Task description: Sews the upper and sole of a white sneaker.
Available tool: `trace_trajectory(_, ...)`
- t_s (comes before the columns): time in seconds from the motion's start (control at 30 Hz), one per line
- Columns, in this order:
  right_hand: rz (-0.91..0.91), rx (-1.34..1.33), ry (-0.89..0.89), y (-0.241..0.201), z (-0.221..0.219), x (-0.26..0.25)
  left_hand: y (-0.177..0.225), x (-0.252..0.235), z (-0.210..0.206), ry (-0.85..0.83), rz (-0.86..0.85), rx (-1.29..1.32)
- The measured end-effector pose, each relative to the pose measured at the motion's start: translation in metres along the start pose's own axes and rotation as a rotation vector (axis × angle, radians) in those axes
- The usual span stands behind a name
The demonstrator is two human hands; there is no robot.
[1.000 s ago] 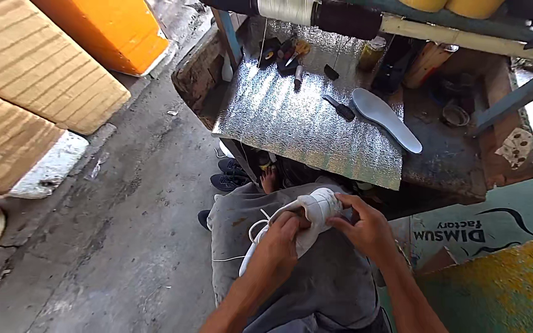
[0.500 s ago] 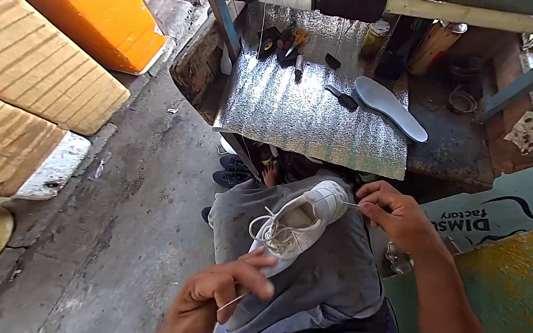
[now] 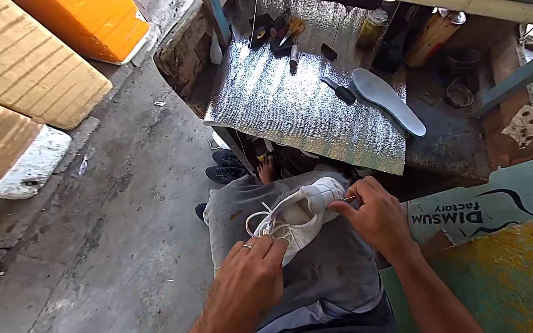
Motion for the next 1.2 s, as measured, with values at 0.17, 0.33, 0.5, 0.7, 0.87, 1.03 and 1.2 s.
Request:
trace_trajectory(0.17, 0.043, -0.012, -0.076, -0.005, -0.01, -0.008, -0.008, 0.05, -0.012, -0.051, 0.076, 0.096)
trace_trajectory(0.33, -0.002, -0.131, -0.192, -0.002, -0.013, -0.004, -0.005, 0.085, -0.01, -0.098, 0.23, 0.231)
trace_trajectory(0.5, -0.136, -0.465, -0.219, 0.023, -0.017, -0.003, 0.007, 0.016, -0.005, 0.045, 0.142, 0.372)
trace_trajectory(0.7, -0.278, -0.699, -0.264, 0.036, -0.016, 0.001, 0.009, -0.068, -0.052, -0.261, 0.32, 0.518)
trace_trajectory(0.87, -0.187, -0.932, -0.162, 0.03, -0.01, 0.005, 0.014, -0.055, -0.042, -0.109, 0.619, 0.705)
trace_trajectory(1.03, -0.187, -0.92, 0.041, 0.042, -0.048, 0.007, 0.012, -0.017, -0.075, 0.033, 0.822, 0.846)
trace_trajectory(1.2, -0.081, -0.726, -0.004, 0.034, -0.021, 0.001, -0.005, -0.008, -0.083, 0.051, 0.99, 1.378)
Point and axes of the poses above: each hand's wrist, its own x-axis away from the middle knuckle, its own z-axis out of the back of the hand, y = z × x, the point moved 5 cm from there along -x, towards the middle knuckle, and after that the axes turned 11 degrees about y, right-handed, at the moved point
